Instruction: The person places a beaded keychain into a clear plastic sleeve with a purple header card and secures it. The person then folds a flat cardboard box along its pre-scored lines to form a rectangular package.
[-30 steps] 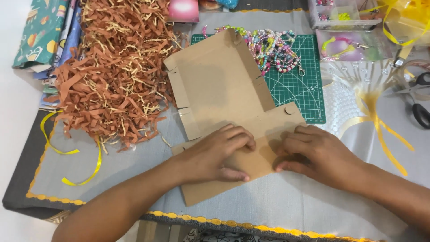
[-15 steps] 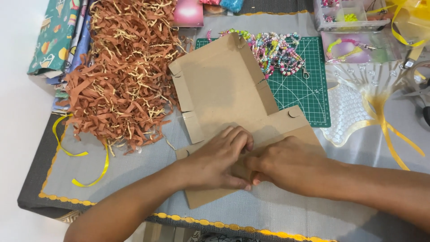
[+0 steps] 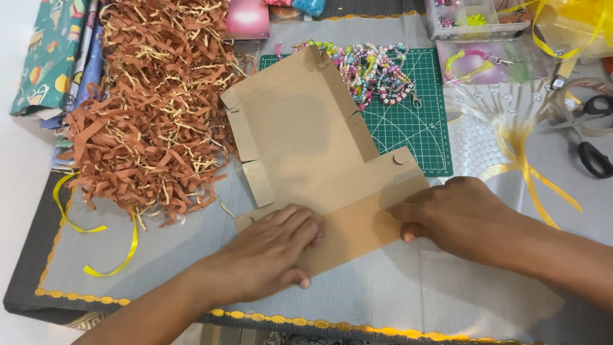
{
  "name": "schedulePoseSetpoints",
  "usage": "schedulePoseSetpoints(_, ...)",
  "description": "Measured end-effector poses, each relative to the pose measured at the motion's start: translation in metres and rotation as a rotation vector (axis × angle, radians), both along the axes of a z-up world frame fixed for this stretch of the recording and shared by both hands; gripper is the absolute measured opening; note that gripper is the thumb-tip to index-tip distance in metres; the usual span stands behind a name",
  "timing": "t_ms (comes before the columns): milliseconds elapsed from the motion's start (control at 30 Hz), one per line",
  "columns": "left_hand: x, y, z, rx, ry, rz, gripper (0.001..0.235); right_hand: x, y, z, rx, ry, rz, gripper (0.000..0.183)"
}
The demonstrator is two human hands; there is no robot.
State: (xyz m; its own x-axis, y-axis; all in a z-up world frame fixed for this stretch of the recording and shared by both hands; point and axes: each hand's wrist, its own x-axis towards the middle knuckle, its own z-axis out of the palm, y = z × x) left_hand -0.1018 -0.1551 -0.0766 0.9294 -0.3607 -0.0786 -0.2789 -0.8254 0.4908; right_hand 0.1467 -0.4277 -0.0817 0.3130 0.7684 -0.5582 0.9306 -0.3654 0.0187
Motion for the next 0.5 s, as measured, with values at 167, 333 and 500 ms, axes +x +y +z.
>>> schedulePoseSetpoints(167, -0.024, 0.008, 0.004, -0.037, 0.022, 0.049, 0.060, 0.010, 0.002, 0.034, -0.153, -0.013, -0.190, 0.017)
schedulePoseSetpoints(333, -0.052, 0.019, -0.005, -0.106, 0.057, 0.120, 0.054, 0.027, -0.004, 0.025, -0.194, -0.116, -0.173, 0.055)
schedulePoseSetpoints(500, -0.077, 0.027, -0.006, -0.177, 0.036, 0.174, 0.061, 0.037, -0.007, 0.032, -0.135, -0.109, -0.237, 0.070)
